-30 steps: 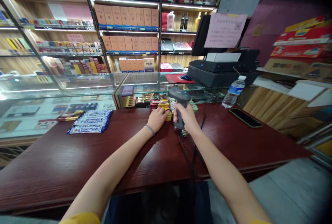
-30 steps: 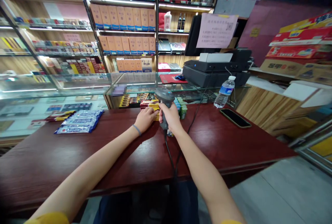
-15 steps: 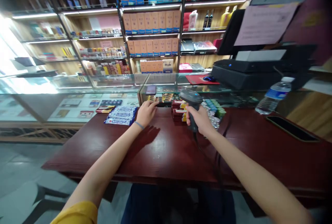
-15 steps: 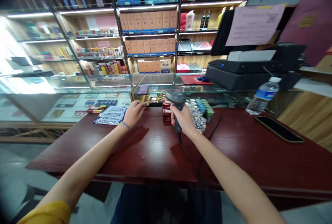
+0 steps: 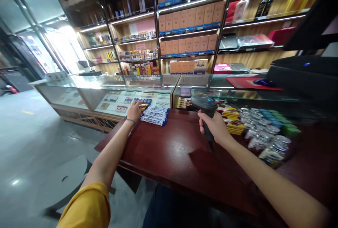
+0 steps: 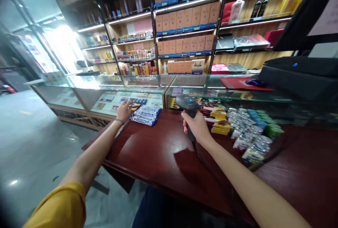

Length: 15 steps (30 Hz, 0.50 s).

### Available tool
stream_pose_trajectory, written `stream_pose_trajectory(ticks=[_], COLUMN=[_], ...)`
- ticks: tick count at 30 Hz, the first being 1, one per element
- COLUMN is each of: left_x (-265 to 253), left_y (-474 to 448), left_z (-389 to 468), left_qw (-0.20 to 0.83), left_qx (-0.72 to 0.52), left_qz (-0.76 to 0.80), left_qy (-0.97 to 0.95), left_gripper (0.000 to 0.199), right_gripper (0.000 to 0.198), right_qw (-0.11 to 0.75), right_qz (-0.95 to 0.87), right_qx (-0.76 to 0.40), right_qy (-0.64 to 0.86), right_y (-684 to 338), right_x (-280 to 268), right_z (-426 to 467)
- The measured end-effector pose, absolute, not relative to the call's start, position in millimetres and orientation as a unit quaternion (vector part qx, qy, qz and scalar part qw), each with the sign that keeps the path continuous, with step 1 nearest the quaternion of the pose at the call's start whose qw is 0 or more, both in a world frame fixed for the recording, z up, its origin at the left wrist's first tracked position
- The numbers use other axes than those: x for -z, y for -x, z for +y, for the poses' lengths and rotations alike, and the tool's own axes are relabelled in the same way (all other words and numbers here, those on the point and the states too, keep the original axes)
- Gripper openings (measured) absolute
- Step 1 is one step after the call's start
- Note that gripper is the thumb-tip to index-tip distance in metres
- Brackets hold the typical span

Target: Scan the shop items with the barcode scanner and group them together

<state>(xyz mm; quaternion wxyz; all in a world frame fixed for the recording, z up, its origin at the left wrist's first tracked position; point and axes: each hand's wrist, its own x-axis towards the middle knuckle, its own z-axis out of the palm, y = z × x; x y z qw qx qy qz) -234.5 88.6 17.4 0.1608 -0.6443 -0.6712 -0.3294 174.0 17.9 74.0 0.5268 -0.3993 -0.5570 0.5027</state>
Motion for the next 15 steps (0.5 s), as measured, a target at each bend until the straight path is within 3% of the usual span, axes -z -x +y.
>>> stream_pose_trajectory(ticks=[15], left_x=[18], left_y=[288], left_z=[130], left_qw=[0.067], left_qx=[0.218], left_qz=[-0.690], left_qy=[0.687], left_gripper=[0.052], right_gripper=[0.028], right_qw=[0.473], right_qz=[-0.591], right_qx=[-0.483], right_qy=[0.440], right_y=[-158], right_x=[-57], right_z=[18])
